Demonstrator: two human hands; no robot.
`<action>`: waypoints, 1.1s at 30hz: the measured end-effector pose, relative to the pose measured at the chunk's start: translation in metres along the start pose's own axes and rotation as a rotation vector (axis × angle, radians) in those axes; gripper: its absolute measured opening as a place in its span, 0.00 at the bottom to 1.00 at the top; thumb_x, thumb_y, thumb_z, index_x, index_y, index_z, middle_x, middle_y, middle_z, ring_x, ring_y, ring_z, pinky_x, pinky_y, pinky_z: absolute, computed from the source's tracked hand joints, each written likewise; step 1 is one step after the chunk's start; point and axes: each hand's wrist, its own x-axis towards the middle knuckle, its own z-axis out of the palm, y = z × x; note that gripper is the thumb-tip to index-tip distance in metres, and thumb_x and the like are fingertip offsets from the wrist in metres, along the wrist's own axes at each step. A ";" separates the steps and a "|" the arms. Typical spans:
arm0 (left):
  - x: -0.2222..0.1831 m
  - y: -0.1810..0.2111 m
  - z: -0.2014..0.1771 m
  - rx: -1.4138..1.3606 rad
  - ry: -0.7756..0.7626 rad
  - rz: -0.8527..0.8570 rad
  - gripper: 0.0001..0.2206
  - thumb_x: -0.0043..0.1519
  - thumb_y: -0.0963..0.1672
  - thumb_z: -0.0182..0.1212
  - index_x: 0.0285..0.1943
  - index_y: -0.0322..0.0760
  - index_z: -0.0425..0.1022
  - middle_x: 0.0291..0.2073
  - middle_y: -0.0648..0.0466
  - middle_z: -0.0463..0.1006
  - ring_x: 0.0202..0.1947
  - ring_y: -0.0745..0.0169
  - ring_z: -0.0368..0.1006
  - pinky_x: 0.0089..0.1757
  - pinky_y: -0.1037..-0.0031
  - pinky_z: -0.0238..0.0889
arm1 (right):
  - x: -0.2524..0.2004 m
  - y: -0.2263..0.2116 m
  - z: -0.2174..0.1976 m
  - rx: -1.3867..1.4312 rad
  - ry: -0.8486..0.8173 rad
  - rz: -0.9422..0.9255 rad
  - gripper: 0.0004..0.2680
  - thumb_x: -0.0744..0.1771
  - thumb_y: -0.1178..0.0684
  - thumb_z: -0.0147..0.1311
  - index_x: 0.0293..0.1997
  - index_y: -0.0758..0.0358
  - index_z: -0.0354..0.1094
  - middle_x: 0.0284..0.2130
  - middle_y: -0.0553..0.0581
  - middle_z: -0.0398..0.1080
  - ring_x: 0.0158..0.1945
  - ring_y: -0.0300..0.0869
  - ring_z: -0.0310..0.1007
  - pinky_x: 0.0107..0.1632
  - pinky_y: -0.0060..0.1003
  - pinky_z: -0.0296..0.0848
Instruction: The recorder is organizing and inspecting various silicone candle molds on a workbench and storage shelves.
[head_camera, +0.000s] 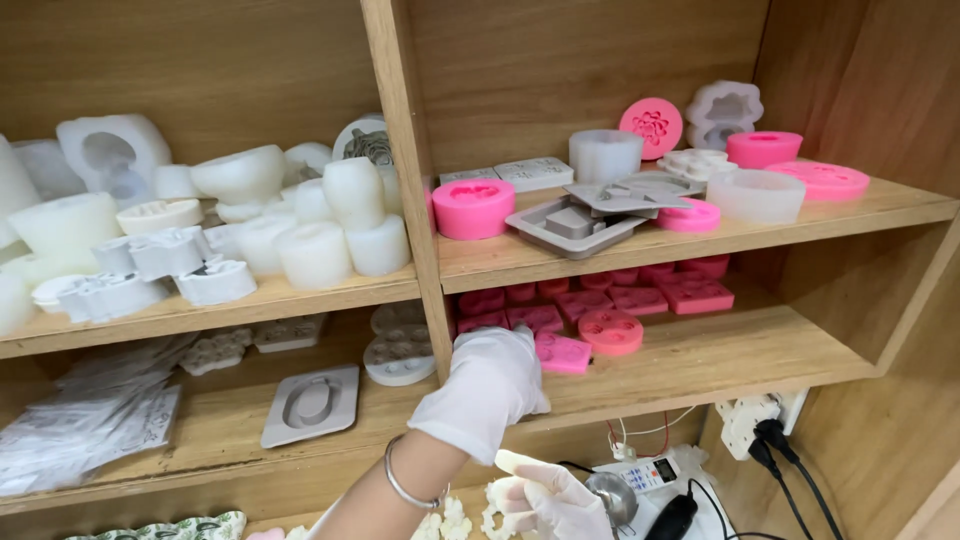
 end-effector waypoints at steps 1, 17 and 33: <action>0.004 -0.003 -0.004 -0.035 -0.111 0.043 0.39 0.44 0.55 0.77 0.63 0.33 0.71 0.48 0.43 0.84 0.48 0.46 0.81 0.46 0.56 0.72 | -0.003 -0.016 0.013 0.093 -0.085 0.003 0.12 0.68 0.61 0.49 0.57 0.70 0.70 0.45 0.72 0.78 0.42 0.48 0.78 0.45 0.43 0.77; -0.010 -0.011 -0.036 -0.203 -0.054 0.247 0.37 0.32 0.53 0.79 0.54 0.40 0.79 0.50 0.47 0.81 0.50 0.45 0.78 0.50 0.61 0.72 | -0.051 -0.126 0.115 0.695 -0.298 0.241 0.16 0.66 0.54 0.49 0.54 0.80 0.57 0.60 0.81 0.58 0.66 0.65 0.60 0.69 0.54 0.59; -0.080 0.052 0.021 -0.758 0.472 0.965 0.49 0.51 0.45 0.78 0.81 0.43 0.49 0.59 0.46 0.69 0.61 0.47 0.66 0.62 0.63 0.62 | -0.142 -0.188 0.108 0.683 -0.184 -0.245 0.17 0.73 0.42 0.45 0.66 0.60 0.62 0.59 0.59 0.70 0.61 0.51 0.70 0.61 0.53 0.69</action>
